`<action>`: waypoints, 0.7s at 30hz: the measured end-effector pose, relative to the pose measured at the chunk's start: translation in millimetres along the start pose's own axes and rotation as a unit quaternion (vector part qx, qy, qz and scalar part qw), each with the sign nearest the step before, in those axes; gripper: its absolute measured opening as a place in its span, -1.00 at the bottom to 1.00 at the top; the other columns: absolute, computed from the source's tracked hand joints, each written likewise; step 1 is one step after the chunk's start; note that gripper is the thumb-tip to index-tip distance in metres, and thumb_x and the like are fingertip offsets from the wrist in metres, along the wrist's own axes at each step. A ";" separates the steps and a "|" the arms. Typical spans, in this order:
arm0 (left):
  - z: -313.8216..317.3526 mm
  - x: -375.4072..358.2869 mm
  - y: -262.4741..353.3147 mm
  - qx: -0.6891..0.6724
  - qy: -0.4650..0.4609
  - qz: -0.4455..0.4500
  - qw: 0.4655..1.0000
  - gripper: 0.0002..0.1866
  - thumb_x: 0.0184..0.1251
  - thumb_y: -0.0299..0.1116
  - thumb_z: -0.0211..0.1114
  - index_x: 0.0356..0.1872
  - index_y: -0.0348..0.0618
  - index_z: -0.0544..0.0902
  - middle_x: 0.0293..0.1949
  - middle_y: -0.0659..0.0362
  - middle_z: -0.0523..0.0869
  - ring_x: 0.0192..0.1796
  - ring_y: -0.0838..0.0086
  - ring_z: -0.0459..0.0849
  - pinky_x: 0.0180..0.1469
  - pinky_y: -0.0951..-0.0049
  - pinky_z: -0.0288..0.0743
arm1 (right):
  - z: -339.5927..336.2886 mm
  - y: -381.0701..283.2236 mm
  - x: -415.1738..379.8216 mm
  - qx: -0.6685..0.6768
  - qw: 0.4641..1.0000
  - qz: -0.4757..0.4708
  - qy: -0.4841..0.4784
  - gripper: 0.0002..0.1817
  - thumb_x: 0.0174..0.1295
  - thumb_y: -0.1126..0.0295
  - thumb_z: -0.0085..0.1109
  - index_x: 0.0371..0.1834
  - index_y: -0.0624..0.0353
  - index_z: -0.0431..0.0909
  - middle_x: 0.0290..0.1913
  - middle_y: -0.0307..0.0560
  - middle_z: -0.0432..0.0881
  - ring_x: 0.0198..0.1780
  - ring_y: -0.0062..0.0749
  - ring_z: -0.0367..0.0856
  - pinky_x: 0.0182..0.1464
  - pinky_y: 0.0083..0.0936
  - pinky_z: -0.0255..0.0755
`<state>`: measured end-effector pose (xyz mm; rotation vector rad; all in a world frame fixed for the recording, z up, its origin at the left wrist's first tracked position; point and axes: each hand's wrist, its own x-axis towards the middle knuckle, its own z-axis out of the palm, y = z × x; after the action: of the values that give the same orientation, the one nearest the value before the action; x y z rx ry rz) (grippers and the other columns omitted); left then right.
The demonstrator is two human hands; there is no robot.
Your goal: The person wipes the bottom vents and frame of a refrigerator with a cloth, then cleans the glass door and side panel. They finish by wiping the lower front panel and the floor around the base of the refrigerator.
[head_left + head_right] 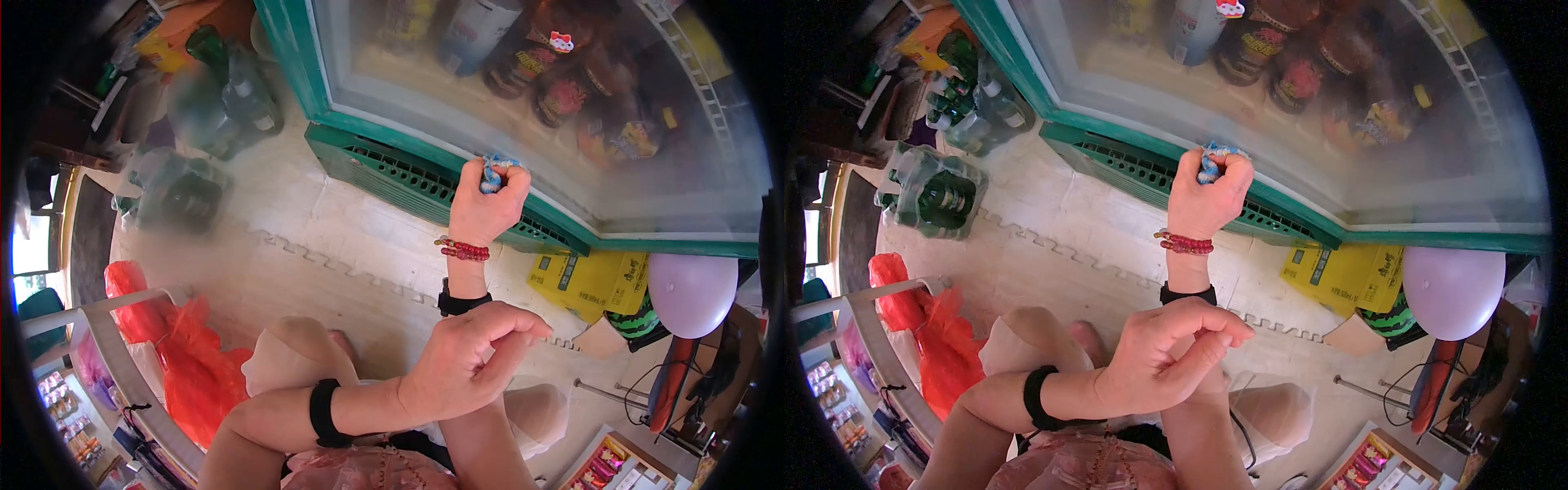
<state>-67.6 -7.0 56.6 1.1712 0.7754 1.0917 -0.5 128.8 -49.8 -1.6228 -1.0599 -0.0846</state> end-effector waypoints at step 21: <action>-15.2 -6.8 0.7 -0.036 -0.032 -0.058 0.997 -0.87 0.34 -0.56 0.08 -0.17 -0.33 0.57 -0.30 0.12 0.62 -0.28 0.58 0.56 -0.20 0.60 0.47 | -65.3 65.1 43.2 0.024 0.953 0.127 0.274 -0.70 0.20 0.32 0.09 -0.16 0.36 0.41 -0.17 -0.01 0.47 -0.14 -0.36 0.42 -0.08 -0.40 0.35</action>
<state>-83.8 -8.5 53.1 1.0814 0.7388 0.9749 98.2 103.8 -50.9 -1.5503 -0.4211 -0.3146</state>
